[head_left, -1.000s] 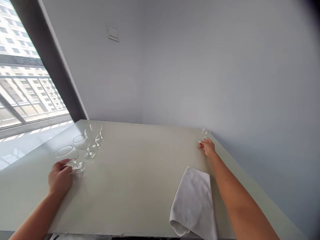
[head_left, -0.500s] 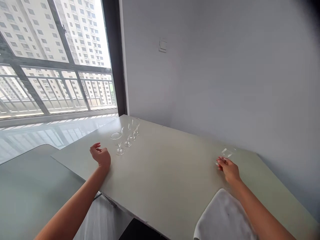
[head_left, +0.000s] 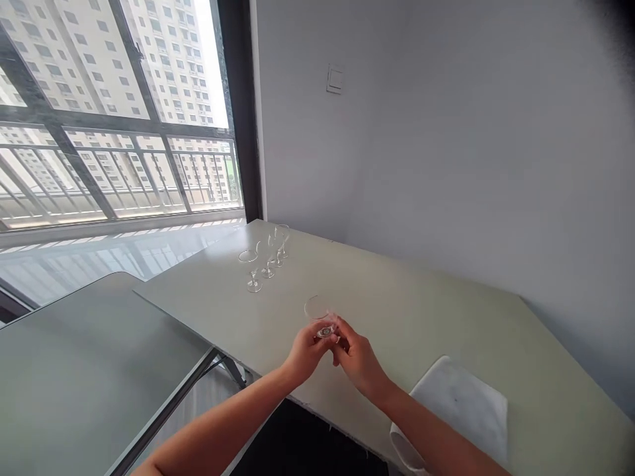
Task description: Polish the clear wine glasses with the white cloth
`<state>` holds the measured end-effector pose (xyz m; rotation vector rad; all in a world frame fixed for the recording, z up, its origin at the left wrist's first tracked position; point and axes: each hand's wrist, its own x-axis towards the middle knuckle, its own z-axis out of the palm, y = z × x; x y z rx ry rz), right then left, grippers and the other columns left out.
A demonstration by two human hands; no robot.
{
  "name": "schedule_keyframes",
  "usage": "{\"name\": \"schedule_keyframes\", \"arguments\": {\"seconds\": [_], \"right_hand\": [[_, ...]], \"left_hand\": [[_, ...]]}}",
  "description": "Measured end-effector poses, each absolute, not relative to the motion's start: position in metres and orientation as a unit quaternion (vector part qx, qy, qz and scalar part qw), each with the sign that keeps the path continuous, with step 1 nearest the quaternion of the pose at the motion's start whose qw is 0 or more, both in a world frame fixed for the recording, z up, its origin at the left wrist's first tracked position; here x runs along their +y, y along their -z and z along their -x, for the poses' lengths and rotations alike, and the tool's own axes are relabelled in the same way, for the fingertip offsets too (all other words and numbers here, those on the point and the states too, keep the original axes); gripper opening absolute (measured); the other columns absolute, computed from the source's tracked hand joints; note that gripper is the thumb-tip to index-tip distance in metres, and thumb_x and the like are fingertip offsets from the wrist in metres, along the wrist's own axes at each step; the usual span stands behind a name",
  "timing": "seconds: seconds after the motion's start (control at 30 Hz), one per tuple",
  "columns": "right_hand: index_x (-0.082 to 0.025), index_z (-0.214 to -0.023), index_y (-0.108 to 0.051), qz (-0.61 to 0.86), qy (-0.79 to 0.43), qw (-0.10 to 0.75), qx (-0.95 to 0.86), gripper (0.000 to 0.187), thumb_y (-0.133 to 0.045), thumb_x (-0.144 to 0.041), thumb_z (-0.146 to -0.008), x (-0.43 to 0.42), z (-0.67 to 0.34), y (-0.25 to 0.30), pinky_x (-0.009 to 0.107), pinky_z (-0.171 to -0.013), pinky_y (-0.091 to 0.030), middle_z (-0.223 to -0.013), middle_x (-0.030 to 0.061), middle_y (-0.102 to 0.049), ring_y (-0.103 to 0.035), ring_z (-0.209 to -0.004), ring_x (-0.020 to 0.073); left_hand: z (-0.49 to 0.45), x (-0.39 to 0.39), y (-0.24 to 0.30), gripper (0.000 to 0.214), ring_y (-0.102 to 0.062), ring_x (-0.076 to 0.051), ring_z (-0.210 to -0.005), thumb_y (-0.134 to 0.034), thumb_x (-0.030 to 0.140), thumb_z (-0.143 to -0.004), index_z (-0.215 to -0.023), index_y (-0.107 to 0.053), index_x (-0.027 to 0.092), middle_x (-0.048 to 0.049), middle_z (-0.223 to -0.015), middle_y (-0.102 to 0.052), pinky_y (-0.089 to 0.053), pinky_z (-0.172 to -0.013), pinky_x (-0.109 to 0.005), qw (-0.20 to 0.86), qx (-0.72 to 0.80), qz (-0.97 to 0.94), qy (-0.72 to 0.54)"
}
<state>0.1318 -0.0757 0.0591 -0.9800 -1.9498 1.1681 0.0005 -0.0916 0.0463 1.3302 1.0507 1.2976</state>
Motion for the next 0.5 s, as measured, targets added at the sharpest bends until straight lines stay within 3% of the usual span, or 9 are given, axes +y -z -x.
{"name": "schedule_keyframes", "arguments": {"seconds": [0.13, 0.23, 0.33, 0.5], "right_hand": [[-0.03, -0.124, -0.047, 0.379, -0.38, 0.28, -0.796, 0.044, -0.047, -0.028, -0.08, -0.084, -0.161, -0.069, 0.025, -0.059, -0.05, -0.118, 0.0035, -0.056, -0.058, -0.071, 0.0118], [-0.028, -0.111, -0.058, 0.471, -0.312, 0.269, -0.78, 0.033, -0.043, -0.037, -0.082, -0.085, -0.206, -0.068, 0.026, -0.059, -0.05, -0.108, 0.0029, -0.063, -0.06, -0.071, 0.014], [-0.028, -0.096, -0.064, 0.602, -0.205, 0.265, -0.725, 0.033, -0.042, -0.047, -0.08, -0.088, -0.256, -0.054, 0.028, -0.063, -0.051, -0.093, 0.002, -0.069, -0.064, -0.073, 0.0177], [-0.031, -0.085, -0.067, 0.734, -0.064, 0.23, -0.636, 0.039, -0.04, -0.056, -0.072, -0.11, -0.314, -0.02, 0.03, -0.044, -0.046, -0.086, 0.0037, -0.071, -0.064, -0.059, 0.0221]], "left_hand": [[0.05, -0.082, -0.04, 0.032, -0.049, -0.011, -0.059, -0.054, 0.046, -0.075, -0.074, -0.062, 0.015, -0.004, -0.07, -0.06, -0.037, -0.054, -0.022, 0.382, 0.541, -0.517, -0.542], [0.104, -0.072, -0.038, 0.036, -0.047, -0.011, -0.055, -0.055, 0.05, -0.07, -0.072, -0.061, 0.015, -0.0026, -0.064, -0.059, -0.034, -0.051, -0.023, 0.318, 0.615, -0.461, -0.555], [0.149, -0.067, -0.033, 0.039, -0.047, -0.011, -0.055, -0.056, 0.052, -0.066, -0.073, -0.062, 0.015, -0.0026, -0.065, -0.061, -0.033, -0.051, -0.023, 0.258, 0.675, -0.421, -0.548], [0.186, -0.063, -0.021, 0.043, -0.047, -0.012, -0.053, -0.054, 0.054, -0.065, -0.082, -0.064, 0.016, -0.0029, -0.071, -0.064, -0.033, -0.051, -0.024, 0.222, 0.73, -0.403, -0.505]]}}
